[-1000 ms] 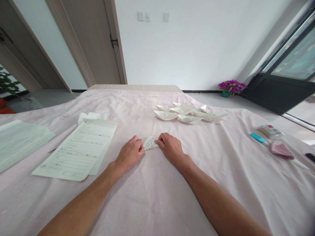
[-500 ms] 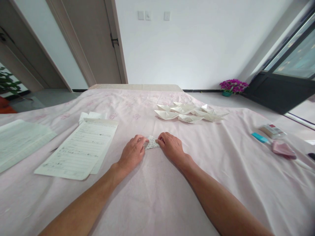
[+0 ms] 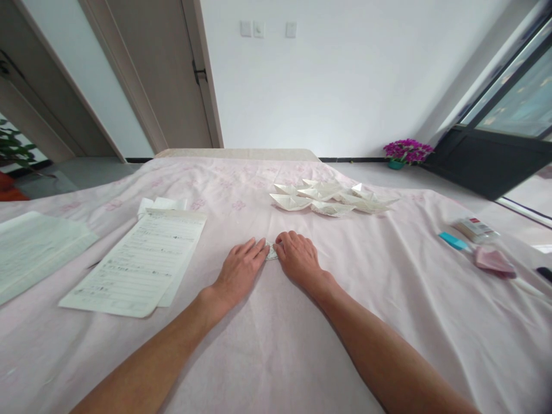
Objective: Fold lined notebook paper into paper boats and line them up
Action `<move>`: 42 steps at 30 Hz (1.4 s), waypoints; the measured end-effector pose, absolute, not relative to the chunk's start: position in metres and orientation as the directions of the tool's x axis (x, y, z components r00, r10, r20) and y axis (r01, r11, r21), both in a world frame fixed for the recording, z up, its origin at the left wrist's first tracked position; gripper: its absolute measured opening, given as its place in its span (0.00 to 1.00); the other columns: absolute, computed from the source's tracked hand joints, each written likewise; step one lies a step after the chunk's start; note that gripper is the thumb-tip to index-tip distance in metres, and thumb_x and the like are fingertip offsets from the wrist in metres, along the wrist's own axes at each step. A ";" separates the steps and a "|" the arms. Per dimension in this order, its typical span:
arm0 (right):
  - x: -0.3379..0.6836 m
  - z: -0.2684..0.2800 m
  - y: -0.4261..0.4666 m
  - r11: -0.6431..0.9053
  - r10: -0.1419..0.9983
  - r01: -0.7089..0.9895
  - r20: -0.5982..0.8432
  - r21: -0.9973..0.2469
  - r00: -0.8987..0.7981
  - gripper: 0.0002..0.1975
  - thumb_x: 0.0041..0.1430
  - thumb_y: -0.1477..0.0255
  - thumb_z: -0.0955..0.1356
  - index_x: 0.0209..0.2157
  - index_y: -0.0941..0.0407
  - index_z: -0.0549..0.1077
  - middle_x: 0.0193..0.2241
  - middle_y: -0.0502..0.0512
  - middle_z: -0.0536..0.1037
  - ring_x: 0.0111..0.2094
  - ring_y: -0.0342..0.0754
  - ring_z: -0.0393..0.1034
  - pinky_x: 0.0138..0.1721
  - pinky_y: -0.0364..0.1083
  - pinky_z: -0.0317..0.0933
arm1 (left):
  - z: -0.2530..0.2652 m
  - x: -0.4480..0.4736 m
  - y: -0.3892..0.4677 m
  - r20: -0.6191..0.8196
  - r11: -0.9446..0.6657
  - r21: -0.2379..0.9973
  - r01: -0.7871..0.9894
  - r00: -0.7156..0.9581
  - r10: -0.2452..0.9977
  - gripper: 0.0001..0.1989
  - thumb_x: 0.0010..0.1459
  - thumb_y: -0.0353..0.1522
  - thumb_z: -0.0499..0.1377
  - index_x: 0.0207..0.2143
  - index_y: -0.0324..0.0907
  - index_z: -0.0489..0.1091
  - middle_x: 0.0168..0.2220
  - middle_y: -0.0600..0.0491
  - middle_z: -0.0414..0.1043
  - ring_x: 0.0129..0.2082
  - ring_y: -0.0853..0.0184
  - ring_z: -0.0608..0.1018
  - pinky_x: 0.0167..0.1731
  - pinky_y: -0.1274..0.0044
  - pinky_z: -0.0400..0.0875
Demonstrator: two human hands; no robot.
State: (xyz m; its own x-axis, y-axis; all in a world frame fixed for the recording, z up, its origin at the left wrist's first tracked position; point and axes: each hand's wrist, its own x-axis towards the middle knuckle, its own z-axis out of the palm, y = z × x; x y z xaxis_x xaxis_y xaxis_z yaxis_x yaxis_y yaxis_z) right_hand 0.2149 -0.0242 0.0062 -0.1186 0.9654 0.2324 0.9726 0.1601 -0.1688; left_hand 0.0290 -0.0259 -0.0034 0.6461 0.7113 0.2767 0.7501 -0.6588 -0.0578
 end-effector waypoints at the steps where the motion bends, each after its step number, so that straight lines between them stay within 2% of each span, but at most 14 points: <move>1: 0.215 0.006 -0.025 0.158 0.965 0.974 0.235 -0.160 -0.118 0.10 0.69 0.64 0.61 0.43 0.53 0.69 0.39 0.55 0.75 0.40 0.51 0.68 0.41 0.48 0.53 | -0.004 0.029 -0.026 0.273 -0.667 -0.071 0.741 0.658 0.702 0.23 0.62 0.21 0.49 0.58 0.42 0.65 0.62 0.46 0.64 0.60 0.56 0.68 0.52 0.65 0.68; 9: 0.214 0.006 -0.026 0.176 0.957 0.980 0.249 -0.097 -0.147 0.09 0.69 0.66 0.60 0.44 0.53 0.69 0.40 0.55 0.73 0.40 0.52 0.66 0.42 0.49 0.51 | -0.006 0.030 -0.025 0.249 -0.673 -0.115 0.730 0.677 0.692 0.23 0.63 0.21 0.47 0.59 0.40 0.64 0.61 0.46 0.65 0.60 0.57 0.70 0.55 0.64 0.67; 17: 0.215 0.008 -0.021 0.147 0.973 0.985 0.195 -0.095 -0.127 0.10 0.69 0.69 0.59 0.46 0.52 0.69 0.42 0.56 0.73 0.41 0.52 0.65 0.42 0.49 0.50 | -0.007 0.029 -0.027 0.245 -0.679 -0.153 0.718 0.693 0.678 0.23 0.62 0.21 0.47 0.59 0.38 0.63 0.61 0.43 0.66 0.59 0.59 0.70 0.56 0.67 0.67; 22: 0.218 0.005 -0.018 0.140 0.969 0.985 0.216 -0.102 -0.116 0.11 0.70 0.69 0.58 0.45 0.52 0.70 0.41 0.56 0.73 0.41 0.51 0.65 0.42 0.48 0.50 | -0.008 0.028 -0.028 0.242 -0.673 -0.179 0.717 0.695 0.677 0.23 0.62 0.21 0.47 0.59 0.37 0.63 0.61 0.43 0.65 0.59 0.58 0.70 0.55 0.66 0.68; 28: 0.221 0.005 -0.018 0.246 0.946 0.963 0.244 -0.114 -0.213 0.13 0.69 0.72 0.59 0.49 0.50 0.71 0.42 0.55 0.73 0.41 0.50 0.65 0.42 0.47 0.51 | -0.007 0.028 -0.029 0.255 -0.669 -0.173 0.723 0.689 0.678 0.24 0.62 0.21 0.47 0.60 0.37 0.63 0.61 0.42 0.65 0.60 0.58 0.69 0.56 0.66 0.68; 32: 0.223 0.006 -0.019 0.312 0.931 0.945 0.232 -0.103 -0.282 0.15 0.66 0.75 0.61 0.47 0.48 0.74 0.40 0.54 0.73 0.40 0.49 0.64 0.41 0.46 0.52 | -0.007 0.029 -0.029 0.248 -0.668 -0.176 0.723 0.689 0.681 0.24 0.62 0.21 0.46 0.60 0.36 0.62 0.61 0.42 0.65 0.60 0.59 0.69 0.56 0.66 0.68; 42: 0.223 0.005 -0.018 0.321 0.930 0.941 0.226 -0.106 -0.292 0.15 0.67 0.74 0.61 0.48 0.47 0.75 0.41 0.54 0.73 0.40 0.49 0.64 0.42 0.46 0.52 | -0.003 0.030 -0.030 0.225 -0.666 -0.192 0.721 0.693 0.685 0.23 0.63 0.21 0.47 0.59 0.36 0.63 0.62 0.43 0.65 0.60 0.58 0.70 0.56 0.66 0.68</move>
